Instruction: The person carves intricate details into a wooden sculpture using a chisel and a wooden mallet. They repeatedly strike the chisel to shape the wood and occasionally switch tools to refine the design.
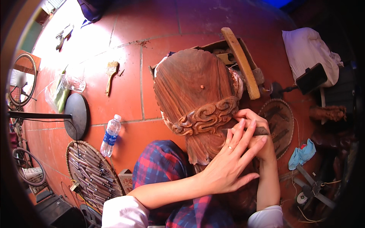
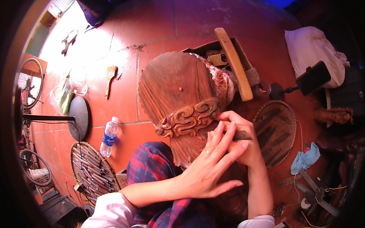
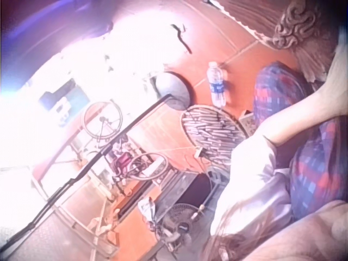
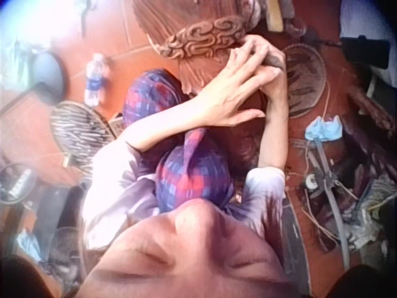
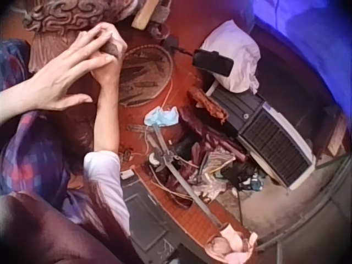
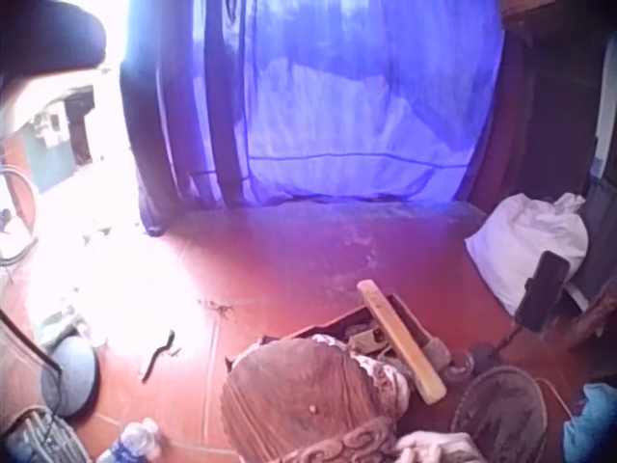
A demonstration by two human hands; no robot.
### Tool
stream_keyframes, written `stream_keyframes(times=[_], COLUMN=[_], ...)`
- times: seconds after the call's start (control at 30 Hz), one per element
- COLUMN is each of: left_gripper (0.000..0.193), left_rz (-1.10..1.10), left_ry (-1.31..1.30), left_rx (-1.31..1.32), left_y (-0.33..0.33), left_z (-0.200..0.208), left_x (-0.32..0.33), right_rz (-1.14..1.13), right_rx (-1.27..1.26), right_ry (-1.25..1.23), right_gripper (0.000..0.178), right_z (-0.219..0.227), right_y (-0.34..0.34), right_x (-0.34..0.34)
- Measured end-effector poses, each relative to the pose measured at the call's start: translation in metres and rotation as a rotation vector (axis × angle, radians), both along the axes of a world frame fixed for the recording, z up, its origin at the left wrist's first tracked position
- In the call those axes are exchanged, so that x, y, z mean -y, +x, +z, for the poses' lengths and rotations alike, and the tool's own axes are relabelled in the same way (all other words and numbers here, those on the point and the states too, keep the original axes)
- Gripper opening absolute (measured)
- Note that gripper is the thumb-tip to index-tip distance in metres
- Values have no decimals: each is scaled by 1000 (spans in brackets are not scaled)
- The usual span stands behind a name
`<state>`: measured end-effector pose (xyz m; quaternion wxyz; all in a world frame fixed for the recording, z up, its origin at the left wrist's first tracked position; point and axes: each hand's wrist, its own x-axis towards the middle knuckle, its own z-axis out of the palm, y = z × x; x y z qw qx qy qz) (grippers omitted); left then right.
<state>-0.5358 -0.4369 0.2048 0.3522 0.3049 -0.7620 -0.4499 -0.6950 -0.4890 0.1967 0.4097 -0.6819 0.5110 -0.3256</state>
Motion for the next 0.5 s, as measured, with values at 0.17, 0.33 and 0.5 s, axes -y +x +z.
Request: stream_keyframes(times=[0.17, 0.33, 0.5], left_gripper=[84, 86, 88], left_rz=[70, 8, 52], left_ry=[-6, 24, -1], left_rx=[-20, 13, -14], left_y=[-6, -2, -4], left_z=[-7, 2, -7], left_x=[19, -4, 19], right_rz=[-90, 57, -42], right_rx=[201, 59, 118], right_ry=[345, 79, 78], right_gripper=[20, 19, 14], right_z=[12, -1, 2], right_y=[5, -4, 4], right_x=[12, -1, 6])
